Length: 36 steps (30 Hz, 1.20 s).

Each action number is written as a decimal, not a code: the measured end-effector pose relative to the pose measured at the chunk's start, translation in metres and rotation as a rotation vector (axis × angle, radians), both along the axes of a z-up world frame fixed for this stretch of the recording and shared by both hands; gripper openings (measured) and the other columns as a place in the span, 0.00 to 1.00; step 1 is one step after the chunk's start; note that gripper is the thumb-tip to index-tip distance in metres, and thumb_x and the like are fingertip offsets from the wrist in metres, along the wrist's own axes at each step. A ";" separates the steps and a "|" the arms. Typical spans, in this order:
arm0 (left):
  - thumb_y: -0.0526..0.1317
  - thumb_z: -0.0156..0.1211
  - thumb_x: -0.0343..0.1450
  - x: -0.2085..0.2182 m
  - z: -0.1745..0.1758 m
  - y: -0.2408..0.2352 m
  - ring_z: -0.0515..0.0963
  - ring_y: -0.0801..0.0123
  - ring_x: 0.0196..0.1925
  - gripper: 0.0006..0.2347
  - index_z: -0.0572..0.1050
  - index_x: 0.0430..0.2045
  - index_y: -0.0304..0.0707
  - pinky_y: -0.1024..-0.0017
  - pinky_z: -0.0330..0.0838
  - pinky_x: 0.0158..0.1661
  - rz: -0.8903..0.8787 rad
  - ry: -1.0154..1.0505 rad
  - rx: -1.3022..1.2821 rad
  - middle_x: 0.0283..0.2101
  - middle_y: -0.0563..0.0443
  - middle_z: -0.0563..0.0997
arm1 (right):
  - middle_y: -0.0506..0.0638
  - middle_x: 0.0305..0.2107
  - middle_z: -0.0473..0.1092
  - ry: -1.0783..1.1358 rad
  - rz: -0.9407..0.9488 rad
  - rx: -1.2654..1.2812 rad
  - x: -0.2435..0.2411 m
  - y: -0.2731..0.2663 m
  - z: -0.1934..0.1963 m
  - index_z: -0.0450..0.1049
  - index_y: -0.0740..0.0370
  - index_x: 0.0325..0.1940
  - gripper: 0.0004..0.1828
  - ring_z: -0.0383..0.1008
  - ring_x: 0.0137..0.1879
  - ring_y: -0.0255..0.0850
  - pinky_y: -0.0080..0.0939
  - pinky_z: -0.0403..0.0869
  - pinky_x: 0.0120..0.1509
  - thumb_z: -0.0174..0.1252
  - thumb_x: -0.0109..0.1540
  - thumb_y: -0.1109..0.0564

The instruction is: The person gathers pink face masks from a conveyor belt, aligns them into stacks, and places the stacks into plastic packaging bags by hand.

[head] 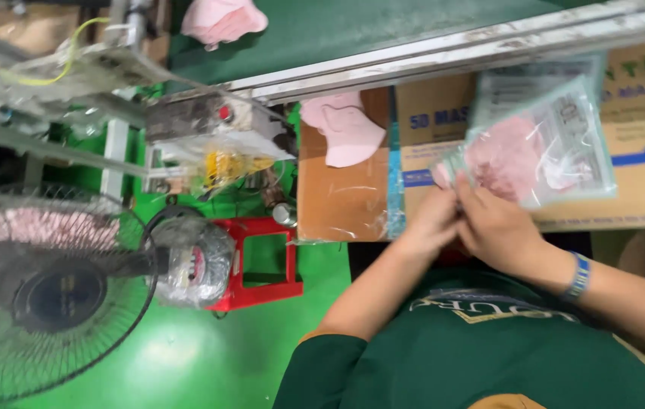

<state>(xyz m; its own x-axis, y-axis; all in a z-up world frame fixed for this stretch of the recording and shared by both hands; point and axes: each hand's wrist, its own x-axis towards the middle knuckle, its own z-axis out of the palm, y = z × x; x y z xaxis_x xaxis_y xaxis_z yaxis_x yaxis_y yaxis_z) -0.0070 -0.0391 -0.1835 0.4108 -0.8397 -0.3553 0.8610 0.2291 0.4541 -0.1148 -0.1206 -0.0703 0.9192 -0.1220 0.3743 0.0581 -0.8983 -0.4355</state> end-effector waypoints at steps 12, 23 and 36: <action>0.39 0.57 0.78 -0.053 -0.003 0.006 0.80 0.52 0.58 0.13 0.75 0.56 0.32 0.59 0.74 0.55 -0.481 -1.266 0.053 0.56 0.35 0.81 | 0.68 0.50 0.72 -0.062 0.006 0.085 -0.016 -0.045 0.067 0.68 0.70 0.66 0.41 0.75 0.50 0.57 0.46 0.74 0.50 0.65 0.49 0.55; 0.40 0.65 0.65 -0.020 0.155 0.043 0.78 0.49 0.43 0.14 0.75 0.42 0.37 0.57 0.73 0.45 0.180 -1.825 0.317 0.37 0.43 0.77 | 0.53 0.31 0.80 0.359 -0.156 0.876 -0.069 -0.102 -0.040 0.82 0.69 0.49 0.13 0.78 0.35 0.36 0.34 0.76 0.40 0.63 0.61 0.62; 0.38 0.62 0.70 -0.015 0.170 0.058 0.81 0.55 0.41 0.10 0.75 0.44 0.43 0.61 0.74 0.39 -0.104 -1.730 0.209 0.38 0.49 0.81 | 0.76 0.39 0.78 0.830 -0.517 1.362 -0.136 -0.225 -0.259 0.66 0.72 0.65 0.27 0.83 0.36 0.59 0.56 0.79 0.42 0.49 0.68 0.50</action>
<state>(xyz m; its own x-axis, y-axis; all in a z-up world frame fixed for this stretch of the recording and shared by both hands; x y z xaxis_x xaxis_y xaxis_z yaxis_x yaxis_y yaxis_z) -0.0221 0.0189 -0.0137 0.3527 -0.8861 0.3006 -0.6004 0.0321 0.7991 -0.2512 -0.3457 -0.3298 0.5625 -0.2584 -0.7854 -0.7324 0.2849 -0.6184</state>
